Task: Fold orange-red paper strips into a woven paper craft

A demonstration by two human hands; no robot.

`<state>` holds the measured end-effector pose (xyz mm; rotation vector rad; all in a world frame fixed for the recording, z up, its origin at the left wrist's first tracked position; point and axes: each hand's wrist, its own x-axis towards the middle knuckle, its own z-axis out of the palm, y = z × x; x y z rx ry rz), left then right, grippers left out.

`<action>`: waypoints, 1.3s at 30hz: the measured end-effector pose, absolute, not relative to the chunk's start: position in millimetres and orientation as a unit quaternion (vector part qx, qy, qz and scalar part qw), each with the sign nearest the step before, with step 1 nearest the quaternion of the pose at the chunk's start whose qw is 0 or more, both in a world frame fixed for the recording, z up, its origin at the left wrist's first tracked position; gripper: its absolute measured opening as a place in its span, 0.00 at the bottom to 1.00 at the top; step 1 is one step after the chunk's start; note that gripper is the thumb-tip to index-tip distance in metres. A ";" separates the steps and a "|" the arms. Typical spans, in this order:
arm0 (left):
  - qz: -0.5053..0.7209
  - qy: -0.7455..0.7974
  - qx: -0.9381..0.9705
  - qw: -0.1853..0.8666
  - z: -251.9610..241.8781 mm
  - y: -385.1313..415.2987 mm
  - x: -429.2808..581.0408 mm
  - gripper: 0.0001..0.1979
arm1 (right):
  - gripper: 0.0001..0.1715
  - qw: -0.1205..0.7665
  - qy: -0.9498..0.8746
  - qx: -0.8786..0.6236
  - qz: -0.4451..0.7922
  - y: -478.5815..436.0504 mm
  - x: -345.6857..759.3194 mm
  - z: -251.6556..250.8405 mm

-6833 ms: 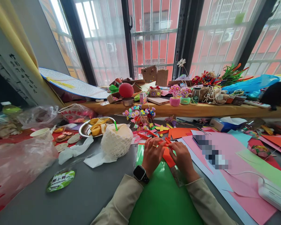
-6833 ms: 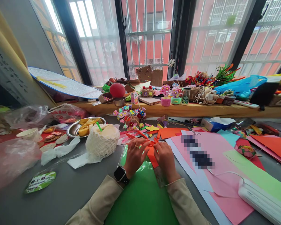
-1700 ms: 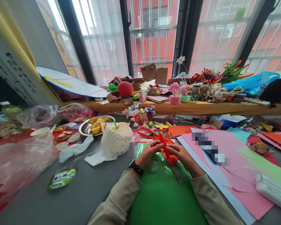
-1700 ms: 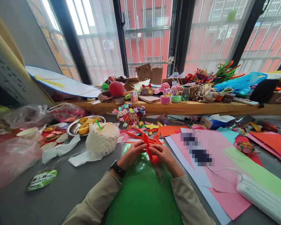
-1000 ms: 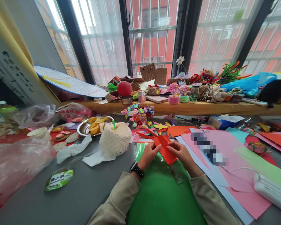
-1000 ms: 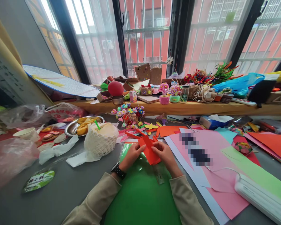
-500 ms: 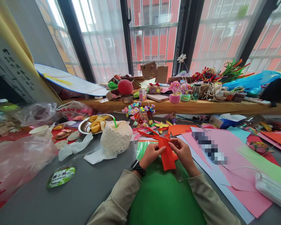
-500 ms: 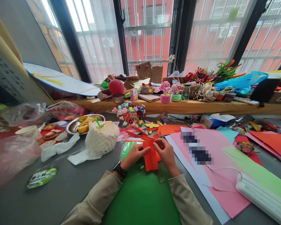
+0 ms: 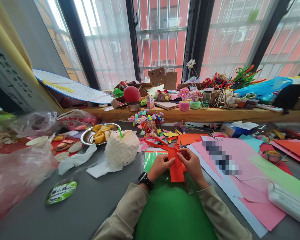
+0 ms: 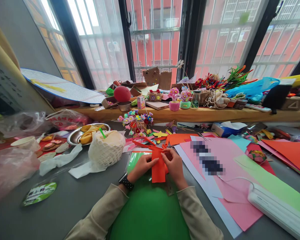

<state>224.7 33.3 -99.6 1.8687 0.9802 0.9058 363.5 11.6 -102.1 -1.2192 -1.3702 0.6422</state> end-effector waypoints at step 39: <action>0.418 0.389 0.655 0.495 -96.7 36.0 224.0 0.17 | 0.14 0.536 -0.668 -0.478 0.193 7.9 364.2 -92.0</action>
